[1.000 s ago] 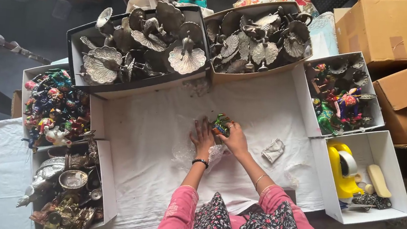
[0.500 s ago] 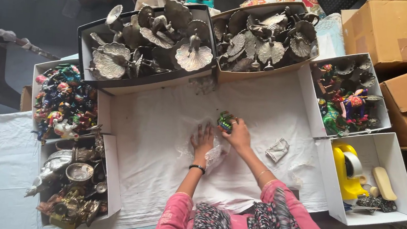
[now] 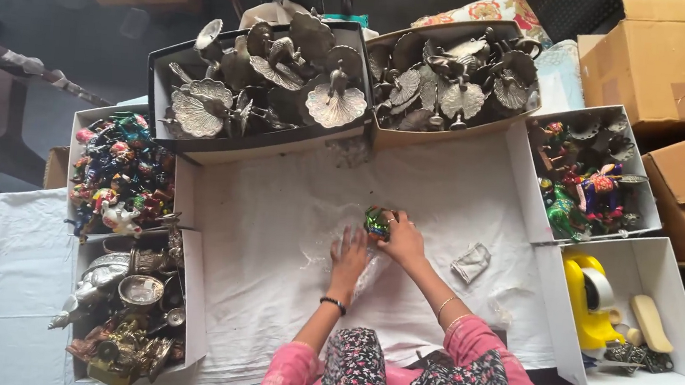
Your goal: The person wraps a small, colorful figurine in bubble wrap on a table. They use scissors to cut the bubble wrap and then use a tape dispenser to secure the wrapping around the figurine.
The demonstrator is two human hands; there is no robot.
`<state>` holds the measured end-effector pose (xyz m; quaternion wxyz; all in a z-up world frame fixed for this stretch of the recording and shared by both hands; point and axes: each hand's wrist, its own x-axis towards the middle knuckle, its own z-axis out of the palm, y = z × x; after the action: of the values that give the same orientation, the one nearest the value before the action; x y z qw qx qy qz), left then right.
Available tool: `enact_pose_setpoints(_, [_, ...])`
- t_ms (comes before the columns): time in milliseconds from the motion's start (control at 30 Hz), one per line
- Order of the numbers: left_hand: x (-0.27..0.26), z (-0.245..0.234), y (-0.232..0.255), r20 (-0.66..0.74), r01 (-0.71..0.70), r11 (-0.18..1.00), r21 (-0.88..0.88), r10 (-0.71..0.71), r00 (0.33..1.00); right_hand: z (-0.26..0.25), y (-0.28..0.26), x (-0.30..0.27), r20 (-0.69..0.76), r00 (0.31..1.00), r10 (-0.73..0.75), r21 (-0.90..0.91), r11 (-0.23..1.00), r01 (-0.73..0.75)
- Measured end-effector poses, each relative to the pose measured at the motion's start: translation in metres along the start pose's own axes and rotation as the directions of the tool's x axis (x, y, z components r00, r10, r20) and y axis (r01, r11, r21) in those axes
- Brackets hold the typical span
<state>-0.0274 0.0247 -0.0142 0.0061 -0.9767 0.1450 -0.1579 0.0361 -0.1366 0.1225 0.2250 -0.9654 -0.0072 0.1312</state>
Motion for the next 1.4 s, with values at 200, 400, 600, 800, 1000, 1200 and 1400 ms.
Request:
enact_pose_setpoints(200, [-0.037,-0.094,-0.005,0.082,-0.133,0.806,-0.577,0.219,0.972,-0.032,-0.017,-0.019,-0.074,0.997,-0.034,0.021,0.999,0.036])
enact_pose_setpoints(400, [-0.053,-0.104,-0.001,0.126,-0.311,0.840,-0.444,0.402,0.907,0.007,0.035,-0.085,0.126,0.825,-0.551,-0.256,0.786,0.563])
enact_pose_setpoints(600, [-0.069,-0.114,-0.001,0.213,-0.141,0.849,-0.509,0.283,0.935,0.021,0.099,-0.143,0.104,0.855,-0.508,-0.234,0.824,0.517])
enact_pose_setpoints(800, [-0.070,-0.166,0.025,0.189,-0.110,0.855,-0.506,0.234,0.954,0.019,0.100,-0.171,0.065,0.896,-0.438,-0.245,0.864,0.440])
enact_pose_setpoints(1000, [-0.096,-0.143,0.048,0.204,-0.243,0.799,-0.550,0.410,0.889,0.029,0.091,-0.191,-0.062,0.940,-0.336,-0.150,0.934,0.324])
enact_pose_setpoints(1200, [-0.073,-0.163,0.059,0.279,-0.205,0.809,-0.551,0.409,0.869,0.064,0.105,-0.187,0.118,0.984,0.137,0.914,0.372,-0.161])
enact_pose_setpoints(1400, [-0.074,-0.134,0.068,0.256,-0.069,0.789,-0.611,0.280,0.925,0.131,0.153,-0.186,-0.064,0.905,0.421,0.875,0.459,-0.152])
